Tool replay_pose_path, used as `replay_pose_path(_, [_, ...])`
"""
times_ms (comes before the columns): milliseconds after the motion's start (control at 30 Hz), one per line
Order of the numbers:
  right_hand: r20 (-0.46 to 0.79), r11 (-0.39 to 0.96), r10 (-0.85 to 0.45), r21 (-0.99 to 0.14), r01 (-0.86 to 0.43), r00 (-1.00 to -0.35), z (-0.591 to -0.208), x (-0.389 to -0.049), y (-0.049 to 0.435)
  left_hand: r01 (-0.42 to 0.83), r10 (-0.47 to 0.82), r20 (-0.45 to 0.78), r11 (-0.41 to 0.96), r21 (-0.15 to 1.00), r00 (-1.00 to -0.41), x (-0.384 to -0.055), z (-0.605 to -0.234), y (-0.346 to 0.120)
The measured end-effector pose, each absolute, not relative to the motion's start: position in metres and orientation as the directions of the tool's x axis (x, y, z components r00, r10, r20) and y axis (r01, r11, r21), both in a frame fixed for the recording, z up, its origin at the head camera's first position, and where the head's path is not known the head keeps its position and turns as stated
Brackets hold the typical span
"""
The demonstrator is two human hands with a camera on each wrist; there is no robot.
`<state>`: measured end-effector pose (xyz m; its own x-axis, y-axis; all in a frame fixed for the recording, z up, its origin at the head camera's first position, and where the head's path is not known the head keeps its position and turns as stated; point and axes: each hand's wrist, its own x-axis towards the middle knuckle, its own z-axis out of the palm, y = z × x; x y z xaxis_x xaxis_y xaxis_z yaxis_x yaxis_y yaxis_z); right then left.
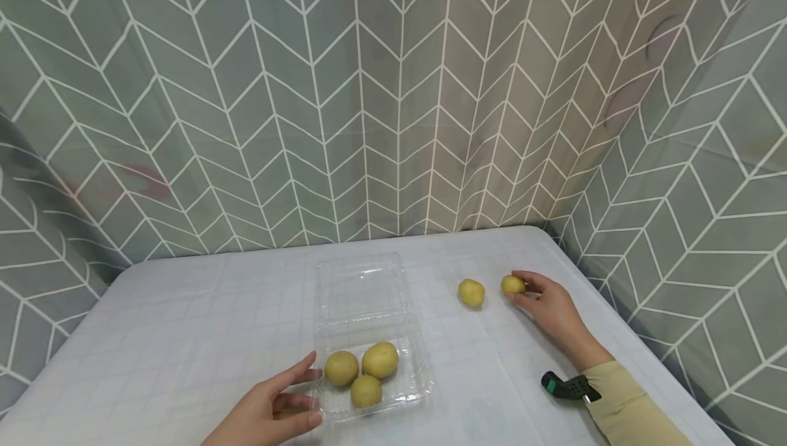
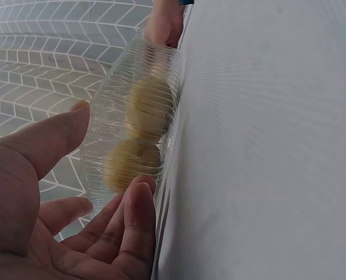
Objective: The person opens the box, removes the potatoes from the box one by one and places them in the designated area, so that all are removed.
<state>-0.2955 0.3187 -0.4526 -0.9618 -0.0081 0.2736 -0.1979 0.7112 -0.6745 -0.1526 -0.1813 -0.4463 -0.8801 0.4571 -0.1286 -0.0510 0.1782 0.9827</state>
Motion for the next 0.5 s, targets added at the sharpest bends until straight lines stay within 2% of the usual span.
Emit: replay_pose_path(500, [0.221, 0.724, 0.021, -0.676, -0.137, -0.975, -0.4577, -0.2963, 0.3194, -0.029, 0.452, -0.12, 0.203, 0.979, -0.884, -0.1512, -0.4457, -0.1813])
